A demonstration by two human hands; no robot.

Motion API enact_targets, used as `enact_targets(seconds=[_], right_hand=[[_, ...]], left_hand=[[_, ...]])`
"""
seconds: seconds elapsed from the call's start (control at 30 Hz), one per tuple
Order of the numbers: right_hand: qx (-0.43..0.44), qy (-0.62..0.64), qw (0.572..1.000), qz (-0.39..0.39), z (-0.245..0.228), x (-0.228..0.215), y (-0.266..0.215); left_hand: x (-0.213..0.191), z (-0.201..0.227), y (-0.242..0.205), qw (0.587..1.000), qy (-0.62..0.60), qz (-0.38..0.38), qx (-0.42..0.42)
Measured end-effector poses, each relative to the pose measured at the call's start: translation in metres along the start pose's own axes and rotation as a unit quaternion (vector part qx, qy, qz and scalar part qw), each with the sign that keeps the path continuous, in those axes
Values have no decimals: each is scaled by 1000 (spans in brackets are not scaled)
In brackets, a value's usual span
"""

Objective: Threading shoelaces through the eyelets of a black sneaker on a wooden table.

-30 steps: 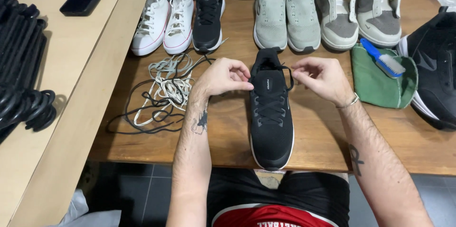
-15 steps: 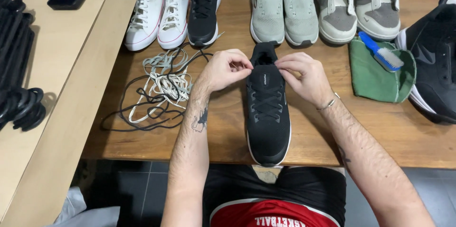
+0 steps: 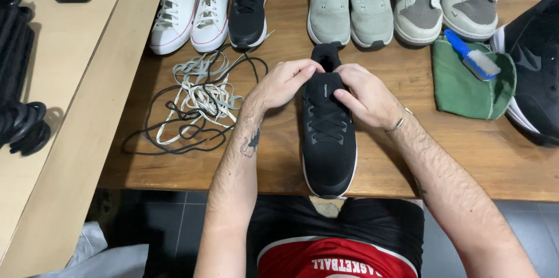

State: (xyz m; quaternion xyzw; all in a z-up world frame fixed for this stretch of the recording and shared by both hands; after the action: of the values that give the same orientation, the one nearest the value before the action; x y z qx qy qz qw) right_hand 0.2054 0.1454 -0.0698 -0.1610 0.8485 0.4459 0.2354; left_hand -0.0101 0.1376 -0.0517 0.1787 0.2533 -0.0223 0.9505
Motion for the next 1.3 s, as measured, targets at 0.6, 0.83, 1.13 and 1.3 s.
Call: enact_targets(seconds=[0.6, 0.83, 1.13, 1.3], right_hand=[[-34, -38, 998, 31, 22, 5, -9], [31, 19, 991, 131, 4, -21, -2], [117, 2, 967, 227, 29, -21, -10], [158, -18, 971, 180, 40, -17, -10]], left_hand=[[5, -10, 0, 993, -48, 50, 90], [13, 56, -78, 971, 99, 208, 71], [101, 94, -189, 915, 276, 292, 23], [83, 83, -187, 915, 278, 292, 12]])
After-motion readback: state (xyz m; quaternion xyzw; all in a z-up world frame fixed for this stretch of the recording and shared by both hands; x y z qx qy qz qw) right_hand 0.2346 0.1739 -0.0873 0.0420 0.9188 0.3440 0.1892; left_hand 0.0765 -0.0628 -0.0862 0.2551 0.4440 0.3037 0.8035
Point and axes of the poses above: each hand's wrist, its own y-axis towards the middle knuckle, its own x-axis out of the palm, z = x × y, the point moved 3 cm from there along y, towards the middle knuckle, and after that the axes turned 15 degrees about z, right-handed, at the moved point
